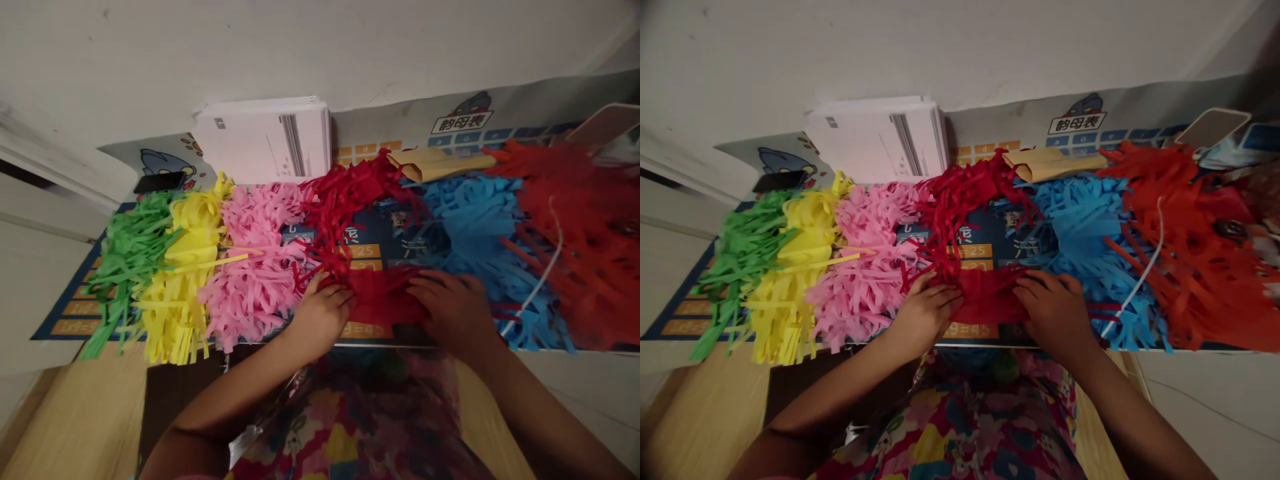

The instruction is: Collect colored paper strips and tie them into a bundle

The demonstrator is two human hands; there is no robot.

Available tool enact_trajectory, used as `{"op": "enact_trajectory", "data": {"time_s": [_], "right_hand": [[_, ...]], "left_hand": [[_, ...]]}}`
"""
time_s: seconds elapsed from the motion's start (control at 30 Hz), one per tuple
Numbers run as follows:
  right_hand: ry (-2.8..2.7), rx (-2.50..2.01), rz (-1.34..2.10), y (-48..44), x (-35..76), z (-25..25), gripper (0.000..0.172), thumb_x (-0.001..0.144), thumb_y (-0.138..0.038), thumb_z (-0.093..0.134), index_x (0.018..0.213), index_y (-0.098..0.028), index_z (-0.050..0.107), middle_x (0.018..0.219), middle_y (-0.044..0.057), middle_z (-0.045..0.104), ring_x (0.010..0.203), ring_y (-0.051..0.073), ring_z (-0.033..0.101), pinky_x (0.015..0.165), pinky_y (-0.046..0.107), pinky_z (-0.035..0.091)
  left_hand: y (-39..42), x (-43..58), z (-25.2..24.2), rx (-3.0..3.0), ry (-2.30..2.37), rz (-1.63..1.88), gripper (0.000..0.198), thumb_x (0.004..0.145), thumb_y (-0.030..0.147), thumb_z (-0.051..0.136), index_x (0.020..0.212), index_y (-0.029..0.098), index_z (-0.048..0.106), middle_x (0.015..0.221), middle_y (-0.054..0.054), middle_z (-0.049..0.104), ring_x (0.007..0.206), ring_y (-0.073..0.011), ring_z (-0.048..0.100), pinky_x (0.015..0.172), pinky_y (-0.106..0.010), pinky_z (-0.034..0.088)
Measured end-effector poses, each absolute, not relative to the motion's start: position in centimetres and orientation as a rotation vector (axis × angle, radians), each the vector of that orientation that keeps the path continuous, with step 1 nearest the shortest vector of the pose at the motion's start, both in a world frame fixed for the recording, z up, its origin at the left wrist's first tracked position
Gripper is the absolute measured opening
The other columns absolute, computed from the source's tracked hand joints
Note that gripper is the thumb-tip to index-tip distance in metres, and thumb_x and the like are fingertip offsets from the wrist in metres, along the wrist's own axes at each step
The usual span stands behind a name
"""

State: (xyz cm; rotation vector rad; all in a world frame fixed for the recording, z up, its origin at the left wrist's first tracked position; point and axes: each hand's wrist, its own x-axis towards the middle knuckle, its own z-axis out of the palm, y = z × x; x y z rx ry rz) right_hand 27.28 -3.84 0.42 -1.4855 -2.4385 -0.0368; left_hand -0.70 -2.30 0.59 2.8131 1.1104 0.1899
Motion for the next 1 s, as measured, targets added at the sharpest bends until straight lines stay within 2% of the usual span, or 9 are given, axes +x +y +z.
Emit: {"op": "enact_trajectory", "data": {"time_s": [0.13, 0.23, 0.33, 0.47, 0.53, 0.67, 0.73, 0.83, 1.0], "right_hand": [[-2.540, -1.491, -0.055, -4.1, 27.8, 2.5, 0.047, 0.069, -0.010, 0.052, 0.112, -0.019, 0.068, 0.131, 0.009, 0.065, 0.126, 0.037, 0.051, 0.098, 0.059, 0.033], [-2.661, -1.320, 0.044, -4.1, 26.9, 2.4, 0.037, 0.074, -0.018, 0.054, 0.107, -0.022, 0.070, 0.138, 0.005, 0.060, 0.133, 0.036, 0.045, 0.110, 0.064, 0.025], [-2.676, -1.367, -0.019, -3.6, 27.5, 1.5, 0.038, 0.079, -0.027, 0.055, 0.114, -0.019, 0.068, 0.142, 0.011, 0.056, 0.137, 0.039, 0.039, 0.112, 0.071, 0.014], [-2.435, -1.701, -0.235, -3.6, 30.6, 2.1, 0.056, 0.088, -0.043, 0.049, 0.130, -0.008, 0.057, 0.141, 0.024, 0.053, 0.134, 0.045, 0.042, 0.107, 0.073, 0.025], [-2.119, -1.895, -0.422, -4.4, 31.0, 3.2, 0.050, 0.091, -0.041, 0.048, 0.125, -0.006, 0.060, 0.139, 0.027, 0.054, 0.130, 0.047, 0.047, 0.102, 0.071, 0.033], [-2.092, -1.517, -0.283, -6.9, 26.4, 3.2, 0.034, 0.087, -0.034, 0.061, 0.116, -0.016, 0.062, 0.130, 0.018, 0.063, 0.124, 0.035, 0.056, 0.101, 0.052, 0.044], [-2.311, -1.310, -0.019, -7.3, 23.4, 1.4, 0.042, 0.089, -0.031, 0.058, 0.127, -0.015, 0.056, 0.132, 0.016, 0.062, 0.123, 0.028, 0.058, 0.105, 0.046, 0.041], [-2.301, -1.286, 0.025, -6.2, 21.7, -1.4, 0.037, 0.089, -0.013, 0.050, 0.124, -0.018, 0.060, 0.123, 0.011, 0.069, 0.114, 0.021, 0.064, 0.104, 0.042, 0.038], [-2.478, -1.061, 0.186, -3.4, 25.2, -2.0, 0.032, 0.091, -0.009, 0.046, 0.107, -0.023, 0.069, 0.107, 0.002, 0.076, 0.108, 0.018, 0.066, 0.101, 0.041, 0.035]], "left_hand": [[-2.5, -0.7, 0.2, 2.829, 1.162, 0.295, 0.025, 0.097, 0.022, 0.049, 0.112, 0.018, 0.068, 0.116, -0.004, 0.073, 0.113, -0.0215, 0.061, 0.113, -0.049, 0.027], [-2.6, -0.2, 0.1, 2.842, 1.142, 0.302, 0.024, 0.094, 0.020, 0.052, 0.110, 0.015, 0.068, 0.121, -0.008, 0.071, 0.116, -0.0235, 0.060, 0.110, -0.048, 0.031], [-2.5, 0.2, 0.1, 2.835, 1.181, 0.246, 0.021, 0.093, 0.018, 0.053, 0.107, 0.015, 0.069, 0.123, -0.010, 0.070, 0.114, -0.0240, 0.061, 0.106, -0.046, 0.034], [-2.5, 0.3, 0.1, 2.841, 1.208, 0.245, 0.019, 0.093, 0.018, 0.053, 0.104, 0.015, 0.069, 0.121, -0.010, 0.071, 0.111, -0.0244, 0.062, 0.102, -0.045, 0.036], [-2.6, 0.5, 0.1, 2.829, 1.246, 0.240, 0.019, 0.093, 0.017, 0.052, 0.103, 0.015, 0.068, 0.119, -0.010, 0.071, 0.108, -0.0249, 0.063, 0.099, -0.045, 0.037], [-2.6, 1.4, 0.8, 2.750, 1.404, 0.184, 0.018, 0.092, 0.013, 0.050, 0.100, 0.013, 0.066, 0.112, -0.012, 0.072, 0.097, -0.0248, 0.066, 0.091, -0.045, 0.040], [-2.5, 1.9, 1.3, 2.737, 1.446, 0.201, 0.018, 0.092, 0.013, 0.049, 0.099, 0.013, 0.066, 0.112, -0.012, 0.072, 0.098, -0.0248, 0.065, 0.091, -0.045, 0.040], [-2.6, 2.1, 2.1, 2.804, 1.400, 0.221, 0.017, 0.094, 0.012, 0.048, 0.097, 0.014, 0.065, 0.110, -0.011, 0.071, 0.106, -0.0244, 0.063, 0.096, -0.044, 0.038], [-3.0, 0.6, 2.4, 2.811, 1.366, -0.003, 0.018, 0.093, 0.008, 0.050, 0.083, 0.016, 0.062, 0.082, -0.006, 0.070, 0.083, -0.0211, 0.065, 0.095, -0.044, 0.038]]}}
